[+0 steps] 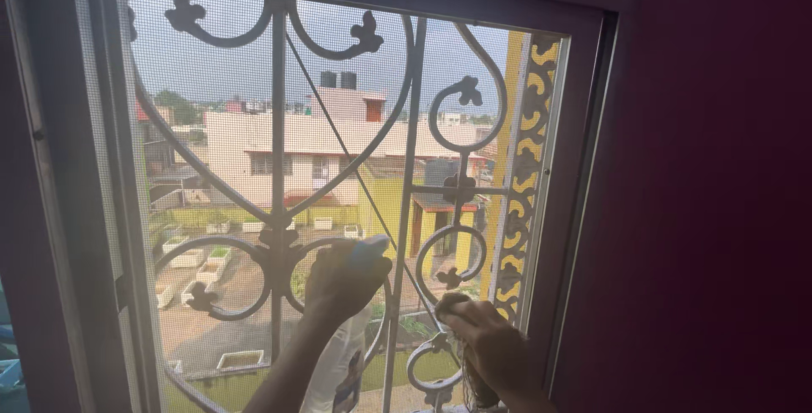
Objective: The person sprays cleaning liquid from a bottle onto a window pane and wipes the glass surface and the surrounding metal frame with a cloth.
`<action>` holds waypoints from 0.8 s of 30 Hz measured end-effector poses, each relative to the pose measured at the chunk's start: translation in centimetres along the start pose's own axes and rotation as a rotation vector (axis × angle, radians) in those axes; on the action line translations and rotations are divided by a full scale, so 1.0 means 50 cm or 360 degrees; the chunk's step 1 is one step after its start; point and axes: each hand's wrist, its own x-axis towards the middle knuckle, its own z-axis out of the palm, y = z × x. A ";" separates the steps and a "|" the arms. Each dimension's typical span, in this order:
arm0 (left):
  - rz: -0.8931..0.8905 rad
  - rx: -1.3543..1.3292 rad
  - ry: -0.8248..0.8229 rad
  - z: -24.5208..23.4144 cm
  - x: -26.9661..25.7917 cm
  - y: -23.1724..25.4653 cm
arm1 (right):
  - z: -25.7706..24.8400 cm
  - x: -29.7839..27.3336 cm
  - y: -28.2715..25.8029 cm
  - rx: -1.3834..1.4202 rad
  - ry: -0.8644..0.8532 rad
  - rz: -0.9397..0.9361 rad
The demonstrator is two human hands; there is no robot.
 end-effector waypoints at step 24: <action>-0.0555 -0.0495 -0.0318 0.075 0.014 0.208 | -0.210 -0.046 0.156 -0.0027 0.0279 0.0292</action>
